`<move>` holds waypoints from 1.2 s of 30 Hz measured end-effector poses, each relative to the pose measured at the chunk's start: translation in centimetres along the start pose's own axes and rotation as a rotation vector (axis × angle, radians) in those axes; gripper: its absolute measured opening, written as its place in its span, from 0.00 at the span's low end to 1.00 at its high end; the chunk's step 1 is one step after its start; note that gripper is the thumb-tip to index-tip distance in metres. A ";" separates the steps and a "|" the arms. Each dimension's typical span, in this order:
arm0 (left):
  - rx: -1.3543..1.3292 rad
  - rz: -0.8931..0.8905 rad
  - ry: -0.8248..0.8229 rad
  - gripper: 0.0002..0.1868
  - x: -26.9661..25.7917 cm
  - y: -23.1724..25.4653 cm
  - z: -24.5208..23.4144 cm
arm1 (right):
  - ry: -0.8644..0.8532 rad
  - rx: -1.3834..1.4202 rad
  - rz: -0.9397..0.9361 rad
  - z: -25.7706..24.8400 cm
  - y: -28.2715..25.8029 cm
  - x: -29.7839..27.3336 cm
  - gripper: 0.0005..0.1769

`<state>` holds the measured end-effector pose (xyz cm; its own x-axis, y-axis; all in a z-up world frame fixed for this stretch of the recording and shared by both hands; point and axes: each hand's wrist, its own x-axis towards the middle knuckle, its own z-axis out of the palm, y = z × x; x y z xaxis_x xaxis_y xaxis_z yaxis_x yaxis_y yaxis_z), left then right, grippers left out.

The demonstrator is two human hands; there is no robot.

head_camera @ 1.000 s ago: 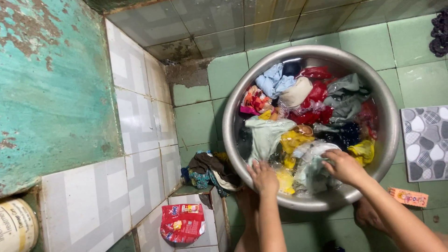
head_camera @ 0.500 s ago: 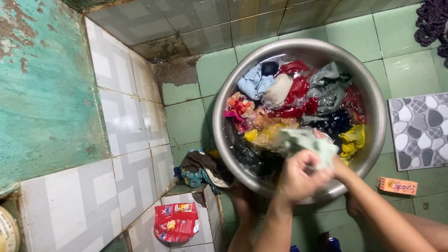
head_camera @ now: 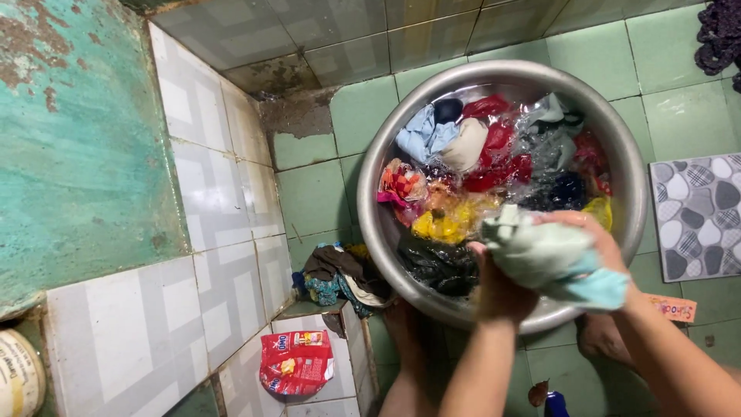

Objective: Hand washing a variety of colorful clothes in a silver basin filled with water.

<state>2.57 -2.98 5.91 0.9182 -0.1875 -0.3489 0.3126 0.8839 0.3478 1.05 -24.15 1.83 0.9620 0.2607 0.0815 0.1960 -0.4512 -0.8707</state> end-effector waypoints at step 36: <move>1.300 0.370 0.292 0.26 -0.2 2.8 -1.6 | 0.193 0.377 0.383 0.1 3.1 2.7 0.08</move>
<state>2.87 0.18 5.59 0.9633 0.2067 -0.1711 0.2126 -0.1988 0.9567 4.29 -24.79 -0.68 0.9753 -0.0378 -0.2175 -0.2207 -0.1373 -0.9656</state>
